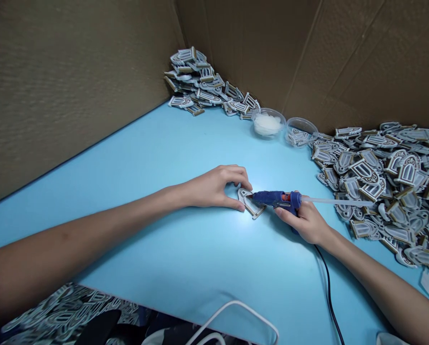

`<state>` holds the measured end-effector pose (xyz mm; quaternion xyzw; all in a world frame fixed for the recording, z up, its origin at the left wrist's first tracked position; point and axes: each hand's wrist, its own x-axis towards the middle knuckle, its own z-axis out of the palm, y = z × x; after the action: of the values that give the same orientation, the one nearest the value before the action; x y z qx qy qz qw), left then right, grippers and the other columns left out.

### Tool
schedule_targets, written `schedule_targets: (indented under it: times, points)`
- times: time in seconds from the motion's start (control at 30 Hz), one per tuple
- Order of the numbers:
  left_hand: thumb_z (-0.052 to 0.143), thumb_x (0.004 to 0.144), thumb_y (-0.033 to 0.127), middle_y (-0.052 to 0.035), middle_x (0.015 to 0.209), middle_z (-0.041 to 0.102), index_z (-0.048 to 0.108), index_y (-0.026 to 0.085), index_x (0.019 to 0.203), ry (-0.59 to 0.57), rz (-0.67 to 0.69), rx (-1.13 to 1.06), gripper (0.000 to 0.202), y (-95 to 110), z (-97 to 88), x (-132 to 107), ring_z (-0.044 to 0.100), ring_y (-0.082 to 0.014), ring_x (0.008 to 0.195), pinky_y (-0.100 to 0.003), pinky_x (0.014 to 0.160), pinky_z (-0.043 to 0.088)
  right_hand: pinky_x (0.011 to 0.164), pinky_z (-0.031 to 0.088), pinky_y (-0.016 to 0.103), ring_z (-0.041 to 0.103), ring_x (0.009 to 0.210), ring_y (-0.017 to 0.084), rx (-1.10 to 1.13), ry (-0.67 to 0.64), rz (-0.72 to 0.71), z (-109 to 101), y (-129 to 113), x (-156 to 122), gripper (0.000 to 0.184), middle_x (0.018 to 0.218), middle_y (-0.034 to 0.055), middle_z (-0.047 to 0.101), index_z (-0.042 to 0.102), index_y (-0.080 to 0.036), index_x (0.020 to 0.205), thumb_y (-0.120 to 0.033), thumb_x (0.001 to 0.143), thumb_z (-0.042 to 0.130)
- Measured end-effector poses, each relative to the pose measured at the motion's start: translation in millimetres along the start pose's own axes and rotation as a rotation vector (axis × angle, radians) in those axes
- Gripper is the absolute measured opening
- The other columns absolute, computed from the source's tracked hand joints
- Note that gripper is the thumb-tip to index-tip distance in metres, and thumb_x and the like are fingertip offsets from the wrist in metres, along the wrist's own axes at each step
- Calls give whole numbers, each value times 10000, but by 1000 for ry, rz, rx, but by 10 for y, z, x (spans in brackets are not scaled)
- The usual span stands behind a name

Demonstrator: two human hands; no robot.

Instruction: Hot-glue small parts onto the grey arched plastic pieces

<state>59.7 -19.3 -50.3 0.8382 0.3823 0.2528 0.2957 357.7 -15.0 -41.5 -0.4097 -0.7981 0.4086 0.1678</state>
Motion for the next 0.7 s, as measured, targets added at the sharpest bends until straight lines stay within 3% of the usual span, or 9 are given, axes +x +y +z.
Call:
schedule_targets:
  times: [0.1,0.2,0.27,0.33,0.43,0.57,0.63,0.7]
  points:
    - [923,743,351,-63,1028,729,776,159,1034,0,-35,-27,378,0,-5,-2,663,-186,935,-293,848,490,511,375,292,497,559,157,59,66,-13,56,-13,-17,394,635,14,603,692,-193,758,-554,918,676]
    - [919,730,350,-69,1056,730,776,157,1051,15,-88,-46,401,20,-12,-9,672,-195,941,-310,858,504,635,517,348,668,736,240,235,338,-103,136,0,-38,426,842,81,750,749,-199,877,-617,905,676]
    - [909,731,347,-86,1144,728,755,161,1158,33,-82,-47,490,56,-10,-14,673,-226,1034,-342,925,510,690,553,382,710,805,276,320,540,-152,168,29,-37,447,885,102,770,740,-209,900,-651,895,674]
    - [852,777,288,-92,1242,717,700,175,1294,31,-39,-37,551,103,6,-17,651,-245,1153,-368,1010,494,685,554,385,710,794,277,325,640,-157,169,64,-23,437,868,99,769,736,-217,897,-652,881,693]
    - [807,820,276,-80,1174,735,681,175,1314,23,-30,27,520,160,46,-19,652,-237,1130,-370,1018,480,665,530,364,668,734,240,311,646,-160,141,103,5,398,852,84,766,748,-217,888,-612,901,701]
    - [794,849,490,-30,850,689,714,167,1261,61,-119,121,529,174,54,-32,642,-203,876,-345,879,488,667,510,347,641,745,224,289,591,-164,111,125,19,360,870,76,764,767,-211,881,-559,929,690]
    - [661,937,384,-40,896,666,704,176,1301,52,-68,120,421,166,23,-43,624,-181,856,-322,848,491,679,511,345,649,764,229,266,552,-158,94,137,16,360,863,73,762,776,-207,870,-551,929,688]
    - [580,925,238,-75,1039,647,684,196,1357,-1,26,141,446,155,-12,-54,617,-188,950,-320,881,502,682,518,345,657,749,229,264,490,-151,66,150,8,384,831,69,761,781,-202,844,-565,922,684]
